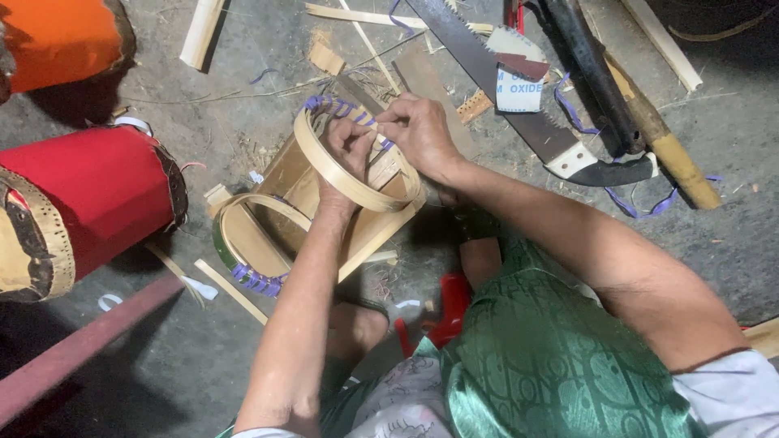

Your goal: A person saws wooden slats, sands them, and assembles them into a circular frame structure on the floor.

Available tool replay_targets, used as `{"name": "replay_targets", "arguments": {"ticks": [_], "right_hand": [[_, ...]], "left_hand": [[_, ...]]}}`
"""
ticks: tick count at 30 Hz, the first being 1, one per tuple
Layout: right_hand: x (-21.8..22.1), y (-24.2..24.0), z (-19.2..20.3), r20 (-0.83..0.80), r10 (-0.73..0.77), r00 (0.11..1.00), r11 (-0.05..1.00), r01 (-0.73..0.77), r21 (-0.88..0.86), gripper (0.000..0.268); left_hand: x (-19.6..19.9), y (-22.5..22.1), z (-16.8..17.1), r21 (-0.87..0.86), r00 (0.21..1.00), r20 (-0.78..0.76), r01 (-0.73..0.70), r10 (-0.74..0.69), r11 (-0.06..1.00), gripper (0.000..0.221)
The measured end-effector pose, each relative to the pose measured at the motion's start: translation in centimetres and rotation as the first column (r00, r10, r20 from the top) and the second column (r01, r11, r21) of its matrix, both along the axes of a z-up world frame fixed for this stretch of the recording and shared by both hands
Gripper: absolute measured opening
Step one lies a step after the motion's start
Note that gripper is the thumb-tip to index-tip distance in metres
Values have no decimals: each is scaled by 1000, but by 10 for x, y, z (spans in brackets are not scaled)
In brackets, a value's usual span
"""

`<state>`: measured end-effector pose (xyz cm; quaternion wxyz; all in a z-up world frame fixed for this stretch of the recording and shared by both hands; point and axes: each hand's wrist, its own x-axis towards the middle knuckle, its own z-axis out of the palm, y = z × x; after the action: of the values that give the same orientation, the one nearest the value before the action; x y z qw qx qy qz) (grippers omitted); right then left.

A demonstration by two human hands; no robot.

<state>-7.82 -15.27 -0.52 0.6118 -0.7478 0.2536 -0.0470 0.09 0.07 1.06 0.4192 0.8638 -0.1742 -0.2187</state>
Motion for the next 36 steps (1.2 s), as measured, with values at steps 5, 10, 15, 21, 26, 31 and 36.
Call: {"name": "replay_targets", "arguments": {"ticks": [5, 10, 15, 21, 26, 31, 36], "right_hand": [[-6, 8, 11, 50, 137, 989, 955, -118, -270, 8], [-6, -1, 8, 5, 222, 975, 939, -213, -269, 13], [-5, -5, -1, 18, 192, 981, 963, -185, -198, 13], [-7, -5, -2, 9, 163, 987, 982, -161, -103, 13], [-3, -4, 5, -3, 143, 990, 987, -143, -74, 13], [0, -5, 4, -22, 137, 990, 989, -138, -52, 15], [5, -11, 13, -31, 124, 992, 992, -123, 18, 20]], "left_hand": [[-3, 3, -9, -35, 999, 41, 23, -21, 999, 7], [-7, -3, 3, -22, 997, 80, 14, -12, 1000, 4], [-8, -5, 6, -74, 1000, 18, -19, 21, 997, 7], [-10, -1, -5, -117, 999, 40, -26, 31, 993, 2], [-12, 4, -24, -189, 995, 13, -98, 102, 977, 5], [-11, 4, -19, -192, 995, 1, -102, 104, 976, 6], [-9, 3, -16, -179, 996, 1, -87, 89, 980, 4]]}}
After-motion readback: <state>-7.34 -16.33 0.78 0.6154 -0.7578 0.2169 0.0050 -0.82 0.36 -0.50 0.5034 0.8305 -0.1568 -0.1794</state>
